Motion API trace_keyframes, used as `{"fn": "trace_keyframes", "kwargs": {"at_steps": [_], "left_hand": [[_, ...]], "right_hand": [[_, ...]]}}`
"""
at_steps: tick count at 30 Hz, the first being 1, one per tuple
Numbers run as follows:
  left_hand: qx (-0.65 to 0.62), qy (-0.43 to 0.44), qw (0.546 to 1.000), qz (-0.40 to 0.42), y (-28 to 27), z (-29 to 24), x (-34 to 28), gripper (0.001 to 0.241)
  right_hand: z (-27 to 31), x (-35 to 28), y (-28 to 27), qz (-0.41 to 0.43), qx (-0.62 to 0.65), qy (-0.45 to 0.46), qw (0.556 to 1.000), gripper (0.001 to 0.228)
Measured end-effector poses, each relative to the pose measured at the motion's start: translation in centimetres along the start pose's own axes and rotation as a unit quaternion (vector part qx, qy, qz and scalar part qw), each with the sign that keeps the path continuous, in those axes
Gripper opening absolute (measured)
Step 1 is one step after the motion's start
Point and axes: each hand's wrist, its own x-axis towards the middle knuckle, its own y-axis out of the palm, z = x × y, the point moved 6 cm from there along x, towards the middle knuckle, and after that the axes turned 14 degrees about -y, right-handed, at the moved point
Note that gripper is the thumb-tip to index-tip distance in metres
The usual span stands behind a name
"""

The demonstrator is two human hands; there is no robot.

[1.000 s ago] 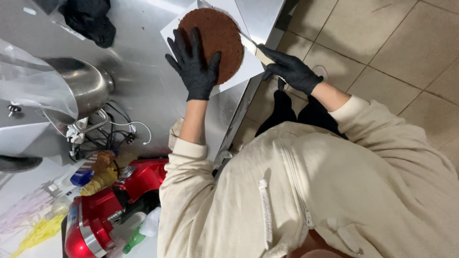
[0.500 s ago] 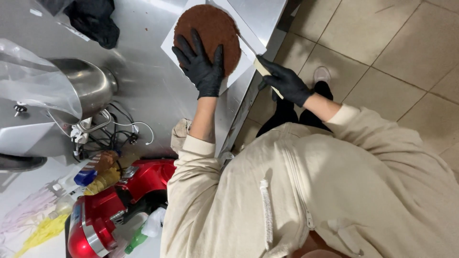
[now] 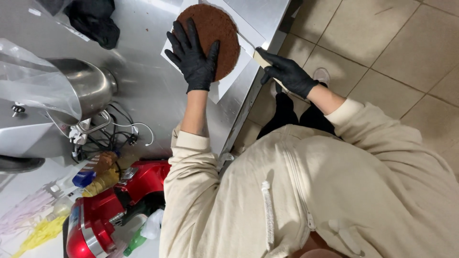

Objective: Slicing cake sponges into thinner layers using a long serrated knife on a stainless steel workstation.

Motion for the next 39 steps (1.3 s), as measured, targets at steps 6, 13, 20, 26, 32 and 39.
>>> {"fn": "trace_keyframes", "kwargs": {"at_steps": [6, 13, 20, 26, 32, 39], "left_hand": [[-0.041, 0.047, 0.996, -0.056, 2.0, 0.7, -0.2, 0.099], [-0.044, 0.045, 0.996, -0.058, 1.8, 0.5, -0.2, 0.100], [-0.031, 0.029, 0.998, -0.048, 1.3, 0.2, -0.1, 0.098], [-0.056, 0.044, 0.993, -0.090, 2.3, 0.7, -0.2, 0.097], [-0.052, 0.025, 0.995, -0.081, 2.7, 0.6, 0.1, 0.097], [-0.050, 0.006, 0.998, -0.049, 2.1, 0.5, 0.2, 0.098]], "right_hand": [[-1.0, -0.7, 0.3, -0.015, -0.017, 0.061, 0.998, 0.061], [-0.2, 1.3, 2.7, -0.036, -0.004, 0.140, 0.990, 0.064], [-2.8, -2.1, 2.7, 0.017, 0.008, 0.000, 1.000, 0.064], [-2.8, -0.6, 5.0, -0.018, 0.003, 0.104, 0.994, 0.067], [-2.0, -0.2, 6.3, -0.001, -0.005, 0.103, 0.995, 0.067], [-3.5, -3.5, 7.5, 0.014, -0.019, 0.156, 0.988, 0.069]]}}
